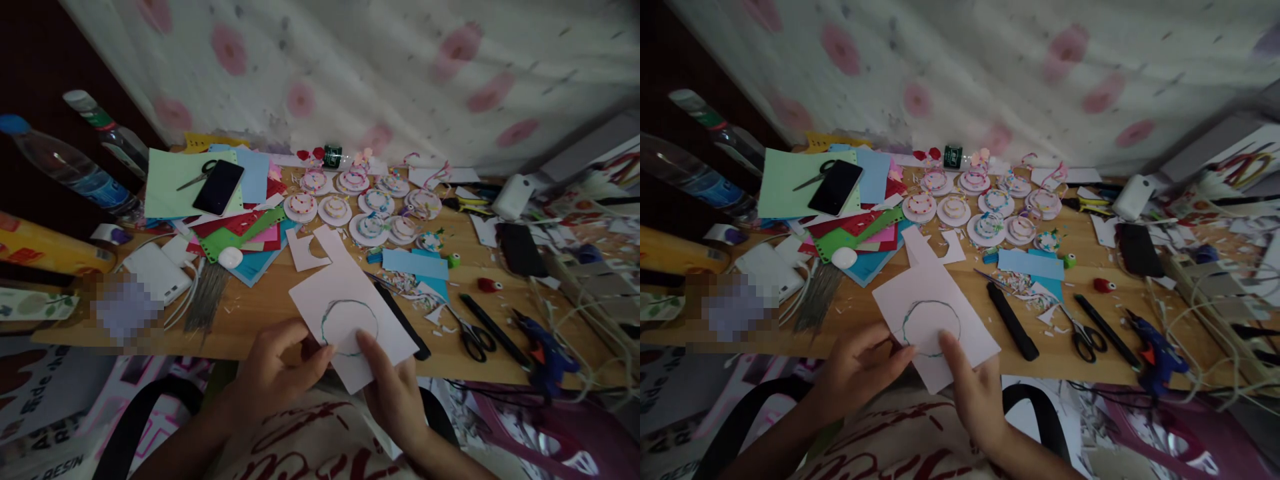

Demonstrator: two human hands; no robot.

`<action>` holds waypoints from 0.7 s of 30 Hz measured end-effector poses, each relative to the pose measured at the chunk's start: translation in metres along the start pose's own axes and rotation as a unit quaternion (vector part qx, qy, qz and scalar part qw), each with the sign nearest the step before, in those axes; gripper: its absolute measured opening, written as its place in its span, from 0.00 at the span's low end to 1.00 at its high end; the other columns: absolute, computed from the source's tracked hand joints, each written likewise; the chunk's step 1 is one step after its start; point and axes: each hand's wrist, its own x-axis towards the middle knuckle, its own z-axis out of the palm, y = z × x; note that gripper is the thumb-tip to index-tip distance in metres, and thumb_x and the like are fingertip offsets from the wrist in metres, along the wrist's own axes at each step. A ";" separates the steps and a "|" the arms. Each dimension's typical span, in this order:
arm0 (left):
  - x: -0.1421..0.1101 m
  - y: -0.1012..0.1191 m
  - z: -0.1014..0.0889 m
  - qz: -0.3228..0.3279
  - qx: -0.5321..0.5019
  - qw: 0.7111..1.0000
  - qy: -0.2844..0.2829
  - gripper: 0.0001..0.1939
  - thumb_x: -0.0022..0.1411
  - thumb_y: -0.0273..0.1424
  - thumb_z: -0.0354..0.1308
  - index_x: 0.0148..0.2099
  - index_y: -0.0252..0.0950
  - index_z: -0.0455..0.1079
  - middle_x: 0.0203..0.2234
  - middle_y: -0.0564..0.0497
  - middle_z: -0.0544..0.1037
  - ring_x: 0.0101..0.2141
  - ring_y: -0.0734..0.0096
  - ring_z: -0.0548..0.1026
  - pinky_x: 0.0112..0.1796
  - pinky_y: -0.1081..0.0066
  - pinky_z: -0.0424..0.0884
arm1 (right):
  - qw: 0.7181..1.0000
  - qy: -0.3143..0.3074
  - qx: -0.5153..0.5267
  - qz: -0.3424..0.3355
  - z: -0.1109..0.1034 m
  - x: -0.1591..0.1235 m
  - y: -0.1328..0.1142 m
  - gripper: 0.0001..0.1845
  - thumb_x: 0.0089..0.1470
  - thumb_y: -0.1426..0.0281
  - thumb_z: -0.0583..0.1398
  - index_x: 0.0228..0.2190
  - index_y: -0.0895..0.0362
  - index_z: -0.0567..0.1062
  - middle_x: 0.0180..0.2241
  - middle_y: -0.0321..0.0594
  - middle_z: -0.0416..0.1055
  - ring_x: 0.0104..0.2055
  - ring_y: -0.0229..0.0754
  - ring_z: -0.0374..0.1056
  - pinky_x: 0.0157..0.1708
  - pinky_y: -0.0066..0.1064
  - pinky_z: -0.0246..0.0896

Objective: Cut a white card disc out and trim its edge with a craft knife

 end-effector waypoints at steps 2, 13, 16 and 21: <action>0.000 0.003 0.000 0.000 0.019 1.000 0.007 0.08 0.61 0.33 0.58 0.32 0.35 0.75 0.23 0.53 0.75 0.27 0.73 0.70 0.30 0.75 0.67 | 1.000 0.013 -0.008 -0.015 -0.001 -0.003 0.001 0.21 0.52 0.61 0.67 0.47 0.53 0.78 0.45 0.45 0.78 0.50 0.53 0.73 0.53 0.42 0.67; 0.006 0.000 0.007 -0.046 -0.020 0.998 0.046 0.11 0.58 0.35 0.60 0.25 0.35 0.73 0.21 0.52 0.77 0.26 0.71 0.72 0.29 0.74 0.66 | 0.989 0.021 -0.113 -0.087 -0.011 -0.005 0.012 0.10 0.44 0.68 0.72 0.33 0.49 0.81 0.35 0.39 0.78 0.40 0.51 0.72 0.50 0.42 0.69; 0.010 0.001 0.006 -0.039 -0.009 0.997 0.060 0.12 0.56 0.35 0.60 0.23 0.36 0.72 0.19 0.52 0.76 0.25 0.72 0.72 0.28 0.74 0.65 | 0.990 -0.010 -0.126 -0.062 -0.017 -0.003 0.013 0.07 0.43 0.67 0.73 0.26 0.48 0.81 0.30 0.40 0.76 0.40 0.53 0.72 0.49 0.43 0.69; 0.008 -0.001 0.004 -0.040 -0.057 0.996 0.055 0.11 0.56 0.36 0.62 0.25 0.35 0.73 0.21 0.52 0.77 0.26 0.71 0.71 0.29 0.73 0.65 | 0.999 0.029 -0.025 -0.008 -0.006 -0.004 0.004 0.12 0.44 0.64 0.72 0.33 0.49 0.80 0.35 0.40 0.78 0.43 0.51 0.72 0.52 0.41 0.68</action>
